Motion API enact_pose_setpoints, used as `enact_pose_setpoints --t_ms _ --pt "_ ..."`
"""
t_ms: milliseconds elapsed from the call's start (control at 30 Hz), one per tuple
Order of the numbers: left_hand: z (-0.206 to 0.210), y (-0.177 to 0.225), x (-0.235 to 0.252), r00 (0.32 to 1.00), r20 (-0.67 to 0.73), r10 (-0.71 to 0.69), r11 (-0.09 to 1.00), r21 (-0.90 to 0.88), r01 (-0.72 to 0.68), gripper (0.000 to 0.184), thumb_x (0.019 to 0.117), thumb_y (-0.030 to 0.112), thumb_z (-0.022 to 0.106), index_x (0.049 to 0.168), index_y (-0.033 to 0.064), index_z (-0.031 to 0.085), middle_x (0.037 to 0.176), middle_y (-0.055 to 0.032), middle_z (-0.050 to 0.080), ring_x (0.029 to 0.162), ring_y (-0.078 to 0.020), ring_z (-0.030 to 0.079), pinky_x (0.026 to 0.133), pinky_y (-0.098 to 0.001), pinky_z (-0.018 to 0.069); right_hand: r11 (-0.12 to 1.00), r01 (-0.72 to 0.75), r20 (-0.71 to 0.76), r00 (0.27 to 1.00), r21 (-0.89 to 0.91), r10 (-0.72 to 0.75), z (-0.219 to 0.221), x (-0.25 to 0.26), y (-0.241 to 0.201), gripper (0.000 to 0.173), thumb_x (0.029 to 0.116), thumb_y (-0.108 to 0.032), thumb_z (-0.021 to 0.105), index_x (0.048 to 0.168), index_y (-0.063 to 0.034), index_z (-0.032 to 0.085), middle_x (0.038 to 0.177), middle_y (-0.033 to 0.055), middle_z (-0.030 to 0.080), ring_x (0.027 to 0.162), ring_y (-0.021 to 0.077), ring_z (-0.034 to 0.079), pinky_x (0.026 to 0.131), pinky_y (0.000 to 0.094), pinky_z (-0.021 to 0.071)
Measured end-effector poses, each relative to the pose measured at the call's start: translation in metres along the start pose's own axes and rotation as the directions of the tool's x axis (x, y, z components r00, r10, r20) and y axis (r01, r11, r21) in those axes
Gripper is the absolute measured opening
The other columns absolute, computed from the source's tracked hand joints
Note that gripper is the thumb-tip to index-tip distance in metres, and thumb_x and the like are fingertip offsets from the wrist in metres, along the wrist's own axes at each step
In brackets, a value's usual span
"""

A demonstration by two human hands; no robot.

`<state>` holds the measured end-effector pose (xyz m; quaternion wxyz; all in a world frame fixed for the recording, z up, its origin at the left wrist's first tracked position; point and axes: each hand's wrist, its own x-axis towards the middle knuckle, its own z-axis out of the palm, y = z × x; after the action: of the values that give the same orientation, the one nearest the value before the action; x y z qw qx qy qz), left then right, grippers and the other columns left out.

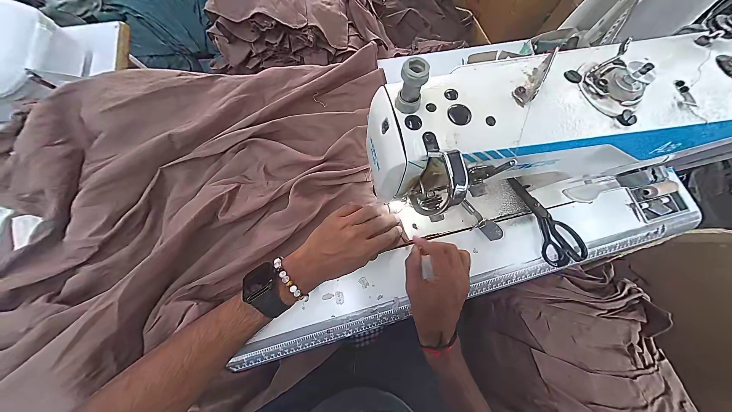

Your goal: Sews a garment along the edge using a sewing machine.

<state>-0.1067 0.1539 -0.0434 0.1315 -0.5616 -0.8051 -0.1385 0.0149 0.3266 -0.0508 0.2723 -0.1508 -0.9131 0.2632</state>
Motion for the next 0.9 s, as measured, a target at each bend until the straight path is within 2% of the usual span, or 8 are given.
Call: enact_pose_setpoints --t_ms 133,200,300,433,600,700,800,900 --pt "-0.001 0.001 -0.004 1.0 -0.006 -0.002 0.999 0.033 0.002 0.033 0.1046 0.022 0.053 0.134 0.0242 0.067 0.136 0.0006 0.065 0.121 -0.0213 0.06 0.103 -0.0405 0.0451 0.989 -0.146 0.103 0.983 -0.034 0.149 0.0 0.014 -0.005 0.019 0.0944 -0.033 0.068 0.096 -0.0207 0.083 0.086 -0.0036 0.071 0.086 0.0178 0.062 0.076 0.0379 0.0475" --pt "-0.002 0.002 -0.003 1.0 -0.01 -0.005 0.999 0.054 0.006 0.032 0.1044 0.022 0.053 0.133 0.0242 0.068 0.132 0.0013 0.066 0.119 -0.0211 0.059 0.102 -0.0406 0.0437 0.977 -0.207 0.162 0.963 -0.054 0.214 -0.001 0.02 -0.009 0.017 0.0918 -0.038 0.072 0.093 -0.0251 0.083 0.083 -0.0069 0.071 0.086 0.0179 0.061 0.075 0.0406 0.0456" --pt "-0.002 0.001 -0.005 1.0 -0.011 -0.025 0.998 0.054 0.026 0.034 0.1051 0.024 0.051 0.135 0.0228 0.066 0.136 0.0028 0.065 0.126 -0.0199 0.056 0.109 -0.0421 0.0396 0.965 -0.246 0.193 0.946 -0.091 0.259 0.001 0.025 -0.017 0.015 0.0877 -0.04 0.073 0.087 -0.0271 0.081 0.079 -0.0082 0.068 0.087 0.019 0.06 0.075 0.0449 0.043" --pt "-0.002 -0.001 -0.006 1.0 -0.001 -0.025 0.998 0.053 0.025 0.035 0.1051 0.025 0.05 0.136 0.0228 0.066 0.138 0.0042 0.064 0.131 -0.0201 0.053 0.113 -0.0433 0.0352 0.975 -0.065 0.056 0.995 -0.212 0.079 0.015 0.015 -0.02 0.015 0.089 -0.035 0.067 0.084 -0.0245 0.077 0.081 -0.0064 0.066 0.086 0.0189 0.059 0.073 0.0417 0.0404" --pt "-0.002 -0.004 -0.008 0.999 0.027 -0.022 1.0 0.012 0.022 0.033 0.106 0.029 0.049 0.135 0.0241 0.065 0.139 0.0026 0.063 0.133 -0.0203 0.053 0.113 -0.0432 0.037 0.959 0.153 0.04 0.988 -0.236 -0.148 0.013 0.0 -0.019 0.017 0.094 -0.029 0.065 0.097 -0.0216 0.08 0.092 -0.0022 0.07 0.092 0.0193 0.06 0.078 0.0409 0.0403" --pt "-0.004 -0.007 -0.008 0.999 0.042 0.004 1.0 -0.021 -0.003 0.034 0.1072 0.039 0.047 0.134 0.0304 0.067 0.142 0.0022 0.062 0.137 -0.0203 0.05 0.115 -0.0446 0.0341 0.984 0.148 0.117 0.984 -0.098 -0.136 0.001 -0.007 -0.013 0.021 0.0926 -0.023 0.063 0.104 -0.0227 0.081 0.102 -0.0031 0.072 0.099 0.0177 0.062 0.079 0.0403 0.0435" --pt "-0.005 -0.004 -0.01 1.0 0.015 -0.009 1.0 -0.001 0.009 0.034 0.1071 0.042 0.049 0.129 0.0297 0.071 0.141 0.0032 0.063 0.138 -0.0204 0.049 0.115 -0.0457 0.0328 0.995 0.087 0.105 0.99 0.046 -0.091 -0.01 -0.001 -0.003 0.02 0.0917 -0.016 0.063 0.103 -0.0145 0.079 0.101 0.002 0.074 0.091 0.0172 0.067 0.076 0.0365 0.0544" --pt "-0.002 0.005 -0.006 0.982 -0.029 -0.184 0.973 -0.146 0.178 0.025 0.102 0.037 0.057 0.113 0.0303 0.079 0.123 0.0062 0.07 0.129 -0.0192 0.053 0.11 -0.0458 0.0369 0.992 0.126 0.171 0.977 0.023 -0.128 -0.006 0.009 0.005 0.022 0.0933 -0.025 0.065 0.109 -0.0142 0.077 0.099 0.0018 0.073 0.087 0.0179 0.065 0.073 0.036 0.0534"
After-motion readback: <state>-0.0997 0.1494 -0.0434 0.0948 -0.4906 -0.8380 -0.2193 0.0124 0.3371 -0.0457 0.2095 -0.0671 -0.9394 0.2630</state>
